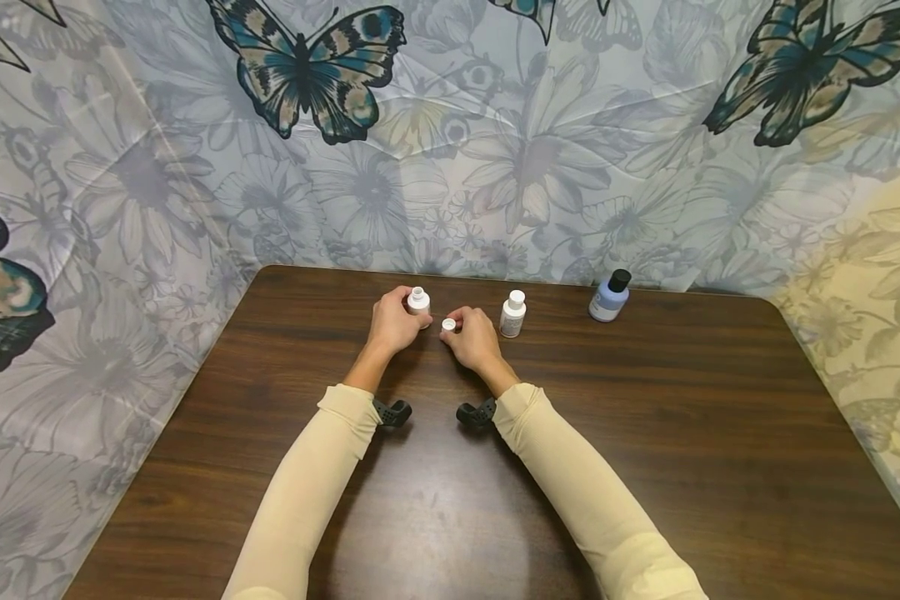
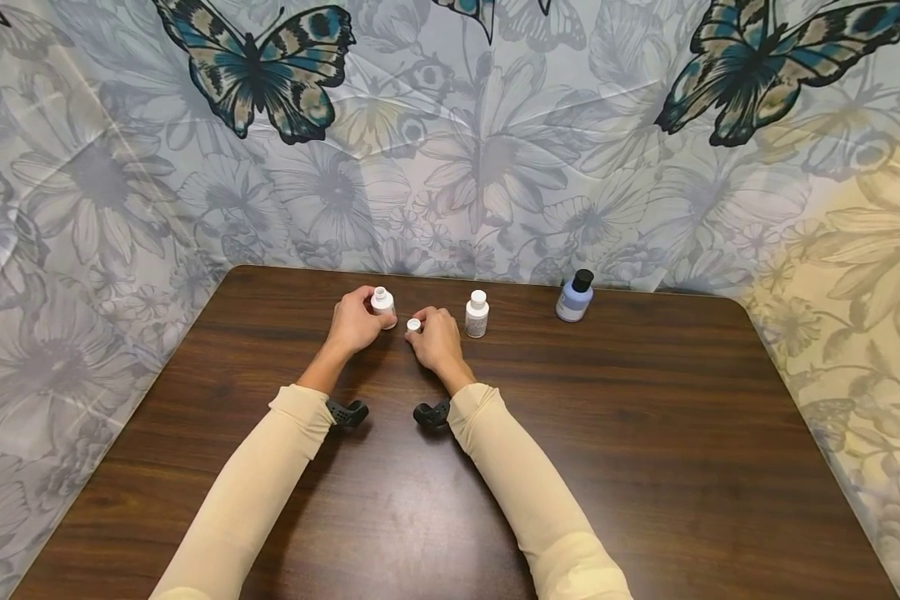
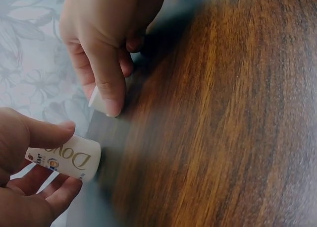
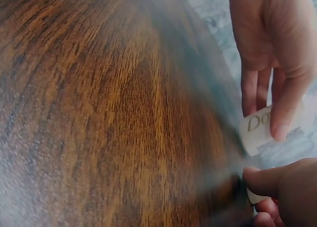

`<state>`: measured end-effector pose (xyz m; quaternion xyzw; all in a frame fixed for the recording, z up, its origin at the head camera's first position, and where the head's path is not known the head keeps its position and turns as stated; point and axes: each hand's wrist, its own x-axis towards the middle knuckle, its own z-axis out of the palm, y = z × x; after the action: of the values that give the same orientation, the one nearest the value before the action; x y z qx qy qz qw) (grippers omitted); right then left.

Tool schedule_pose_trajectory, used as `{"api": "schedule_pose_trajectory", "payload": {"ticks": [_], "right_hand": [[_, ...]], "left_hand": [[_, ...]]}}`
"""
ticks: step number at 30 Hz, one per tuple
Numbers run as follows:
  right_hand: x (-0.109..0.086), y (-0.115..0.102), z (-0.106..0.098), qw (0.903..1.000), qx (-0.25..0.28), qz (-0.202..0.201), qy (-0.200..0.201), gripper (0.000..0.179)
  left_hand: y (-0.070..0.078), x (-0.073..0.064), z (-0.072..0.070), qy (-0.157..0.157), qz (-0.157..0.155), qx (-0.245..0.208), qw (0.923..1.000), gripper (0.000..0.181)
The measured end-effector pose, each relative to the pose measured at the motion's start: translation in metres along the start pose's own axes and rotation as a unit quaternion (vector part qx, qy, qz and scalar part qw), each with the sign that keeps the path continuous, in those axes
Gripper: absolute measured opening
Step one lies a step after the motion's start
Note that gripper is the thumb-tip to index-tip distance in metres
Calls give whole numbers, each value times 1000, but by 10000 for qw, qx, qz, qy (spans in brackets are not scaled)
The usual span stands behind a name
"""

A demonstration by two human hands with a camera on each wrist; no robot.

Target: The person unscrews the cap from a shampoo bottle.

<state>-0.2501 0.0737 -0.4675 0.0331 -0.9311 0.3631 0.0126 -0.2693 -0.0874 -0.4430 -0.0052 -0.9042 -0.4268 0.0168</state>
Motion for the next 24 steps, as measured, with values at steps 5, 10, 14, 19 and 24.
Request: {"api": "schedule_pose_trajectory", "payload": {"ticks": [5, 10, 14, 19, 24], "right_hand": [[0, 1, 0, 9999, -70, -39, -93, 29], [0, 1, 0, 9999, -114, -43, -98, 30], [0, 1, -1, 9999, -122, -44, -53, 31], [-1, 2, -1, 9999, -93, -53, -73, 35], [-5, 2, -3, 9996, -171, -86, -213, 43]], "left_hand": [[-1, 0, 1, -54, -67, 29, 10000, 51], [-1, 0, 2, -127, -128, 23, 9998, 53], [0, 0, 2, -156, -171, 32, 9997, 57], [0, -1, 4, -140, -239, -92, 9996, 69], [-1, -5, 5, -152, -222, -116, 9996, 76]]}}
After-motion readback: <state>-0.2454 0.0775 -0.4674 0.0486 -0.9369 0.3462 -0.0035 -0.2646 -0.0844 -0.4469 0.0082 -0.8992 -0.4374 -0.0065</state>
